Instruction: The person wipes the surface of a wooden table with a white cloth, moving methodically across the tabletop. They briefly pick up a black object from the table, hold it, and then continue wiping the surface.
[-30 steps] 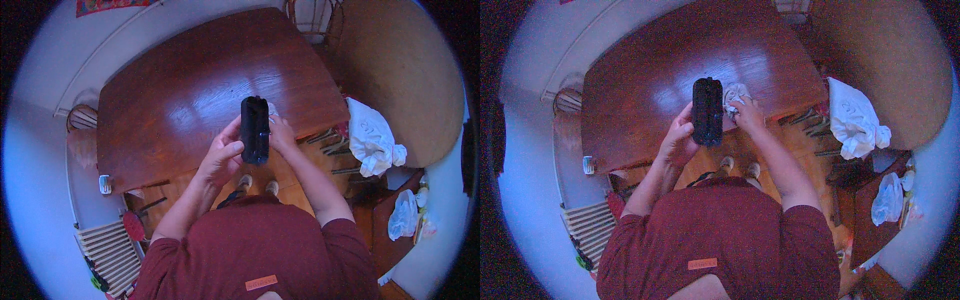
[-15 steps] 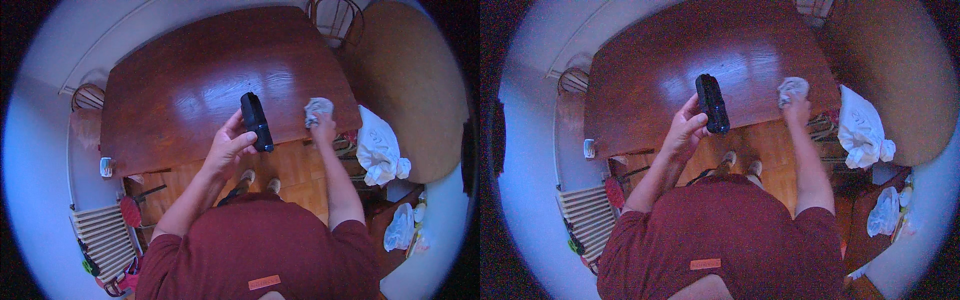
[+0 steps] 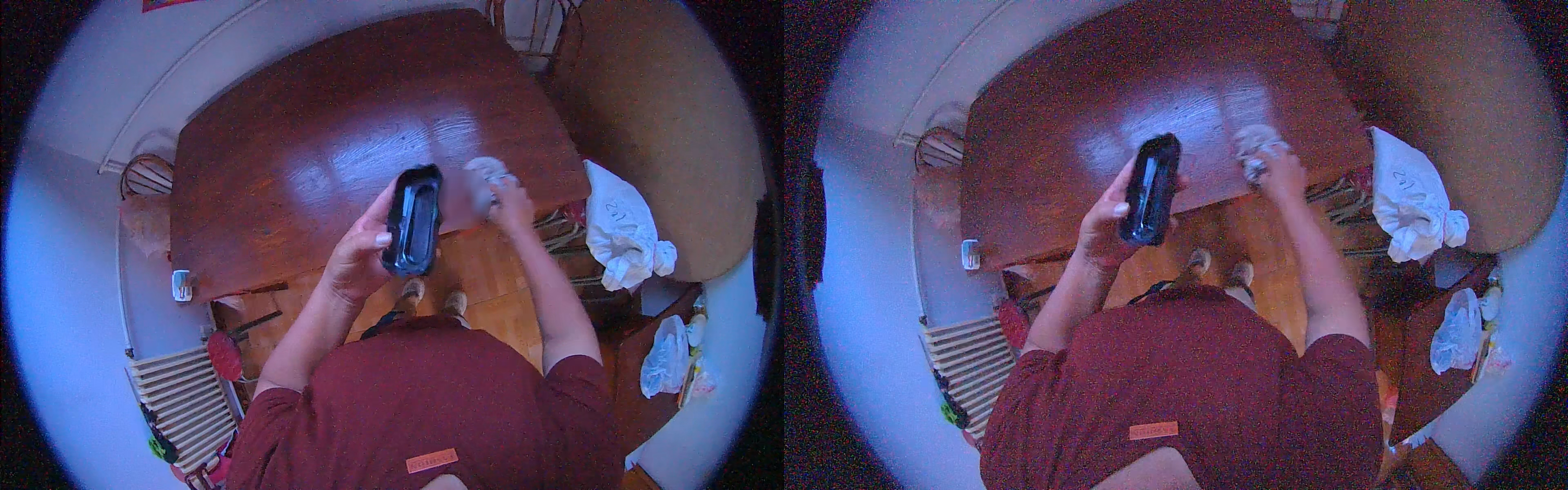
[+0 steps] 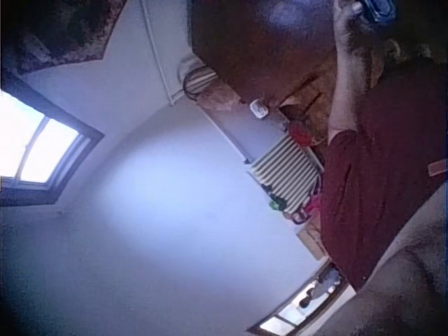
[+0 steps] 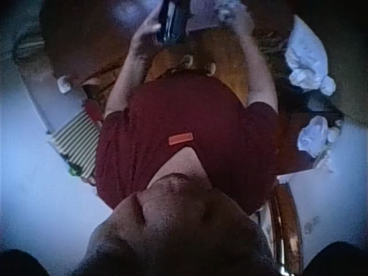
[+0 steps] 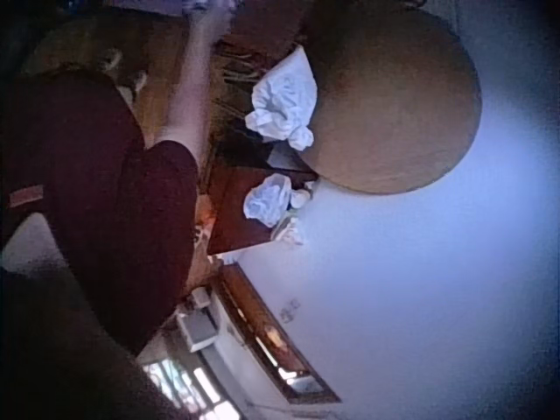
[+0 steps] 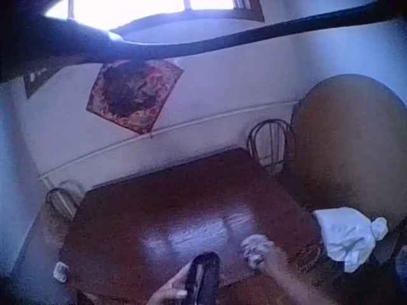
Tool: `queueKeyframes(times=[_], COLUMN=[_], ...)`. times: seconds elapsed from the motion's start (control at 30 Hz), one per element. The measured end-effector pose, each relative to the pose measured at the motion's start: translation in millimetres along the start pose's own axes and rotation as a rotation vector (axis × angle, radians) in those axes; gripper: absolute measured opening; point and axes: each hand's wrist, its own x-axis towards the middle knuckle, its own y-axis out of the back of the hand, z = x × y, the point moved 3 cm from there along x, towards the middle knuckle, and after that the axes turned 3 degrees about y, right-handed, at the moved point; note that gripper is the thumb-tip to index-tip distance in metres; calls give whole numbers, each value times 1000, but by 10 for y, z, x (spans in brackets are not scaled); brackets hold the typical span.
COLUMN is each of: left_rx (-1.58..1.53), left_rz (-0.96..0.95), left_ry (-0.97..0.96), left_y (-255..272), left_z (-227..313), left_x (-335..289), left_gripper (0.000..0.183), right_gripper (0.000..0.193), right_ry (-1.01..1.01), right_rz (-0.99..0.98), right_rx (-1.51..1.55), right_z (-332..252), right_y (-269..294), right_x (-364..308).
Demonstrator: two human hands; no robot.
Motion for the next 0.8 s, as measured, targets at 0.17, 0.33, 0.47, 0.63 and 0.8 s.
queueKeyframes(times=[0.17,0.33,0.47,0.63,0.8], left_rx=[-77,-358,-370,-242,-304], left_rz=[-57,-200,-99,-45,-78], left_ry=[63,111,90,61,62], left_y=[57,154,92,68,66], left_z=[-2,-66,-47,14,27], left_x=[-76,-39,-22,-24,-54], left_gripper=[87,81,84,83,81], right_gripper=[37,39,39,41,38], right_ry=[-120,68,443,220,-76], right_rz=[138,40,-73,51,164], right_rx=[-53,56,56,49,-14], right_z=[306,-750,-1070,-238,139], right_y=[98,-284,-381,-133,66], right_x=[43,-346,-493,-79,62])
